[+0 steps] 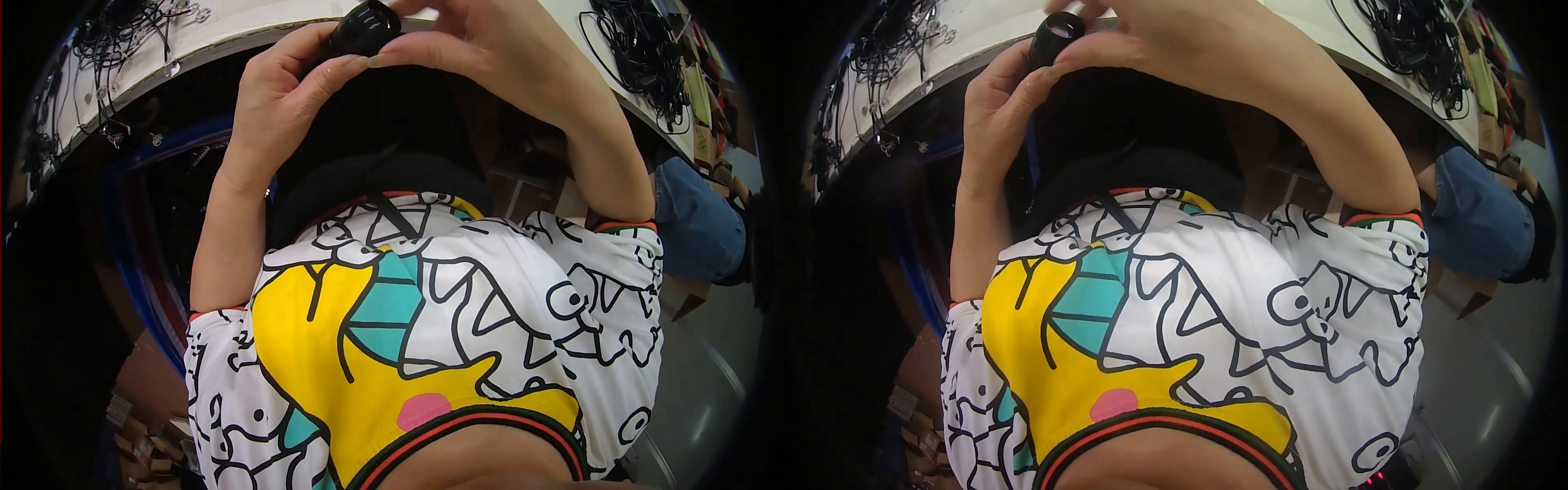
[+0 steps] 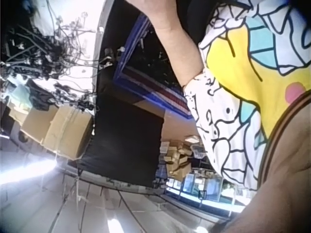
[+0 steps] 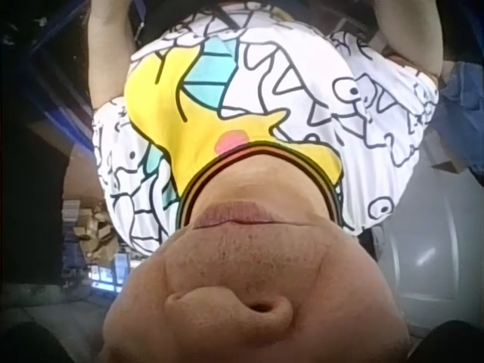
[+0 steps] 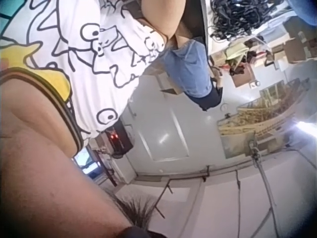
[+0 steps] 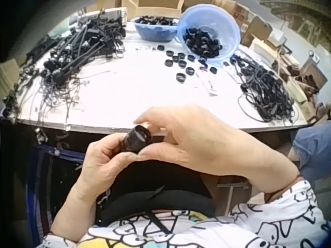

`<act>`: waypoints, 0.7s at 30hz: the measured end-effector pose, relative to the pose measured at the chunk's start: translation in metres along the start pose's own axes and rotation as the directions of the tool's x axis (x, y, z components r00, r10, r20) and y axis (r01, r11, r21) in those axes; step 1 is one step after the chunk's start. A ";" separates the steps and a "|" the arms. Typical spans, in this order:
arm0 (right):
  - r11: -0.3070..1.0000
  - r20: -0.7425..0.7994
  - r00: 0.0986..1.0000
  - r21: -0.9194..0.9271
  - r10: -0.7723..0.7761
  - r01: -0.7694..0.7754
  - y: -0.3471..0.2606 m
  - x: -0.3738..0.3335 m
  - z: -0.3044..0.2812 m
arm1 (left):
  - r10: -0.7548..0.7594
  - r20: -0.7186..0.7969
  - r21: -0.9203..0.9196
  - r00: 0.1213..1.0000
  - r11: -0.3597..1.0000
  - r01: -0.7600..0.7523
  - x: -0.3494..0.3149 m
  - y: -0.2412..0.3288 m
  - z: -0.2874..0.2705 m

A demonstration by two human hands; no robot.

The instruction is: The person assembles electronic components onto black cables using glue and plastic housings.

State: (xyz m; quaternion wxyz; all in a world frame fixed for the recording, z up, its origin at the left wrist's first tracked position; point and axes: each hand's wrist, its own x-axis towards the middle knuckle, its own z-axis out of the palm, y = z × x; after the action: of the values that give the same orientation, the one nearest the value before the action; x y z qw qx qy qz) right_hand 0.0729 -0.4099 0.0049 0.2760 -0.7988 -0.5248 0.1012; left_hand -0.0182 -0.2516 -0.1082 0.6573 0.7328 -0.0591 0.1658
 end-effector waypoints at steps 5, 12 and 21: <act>0.856 0.273 0.852 0.148 0.446 -0.495 -0.011 -0.006 -0.009 | 0.013 -0.014 0.028 1.000 1.000 -0.012 -0.008 0.008 0.018; 0.970 0.112 0.978 0.149 0.178 -0.194 0.021 -0.031 0.012 | 0.025 0.001 0.151 1.000 0.988 -0.025 -0.012 0.015 0.031; 0.986 0.063 0.990 0.103 0.123 -0.129 0.028 -0.027 0.014 | -0.001 0.002 0.260 1.000 0.966 0.001 -0.009 0.011 0.029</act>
State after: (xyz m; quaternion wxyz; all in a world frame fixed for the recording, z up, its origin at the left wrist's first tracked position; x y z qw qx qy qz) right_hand 0.0772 -0.4375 -0.0257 0.2964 -0.8113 -0.4747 0.1691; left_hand -0.0250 -0.2822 -0.1033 0.5557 0.8127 -0.0371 0.1710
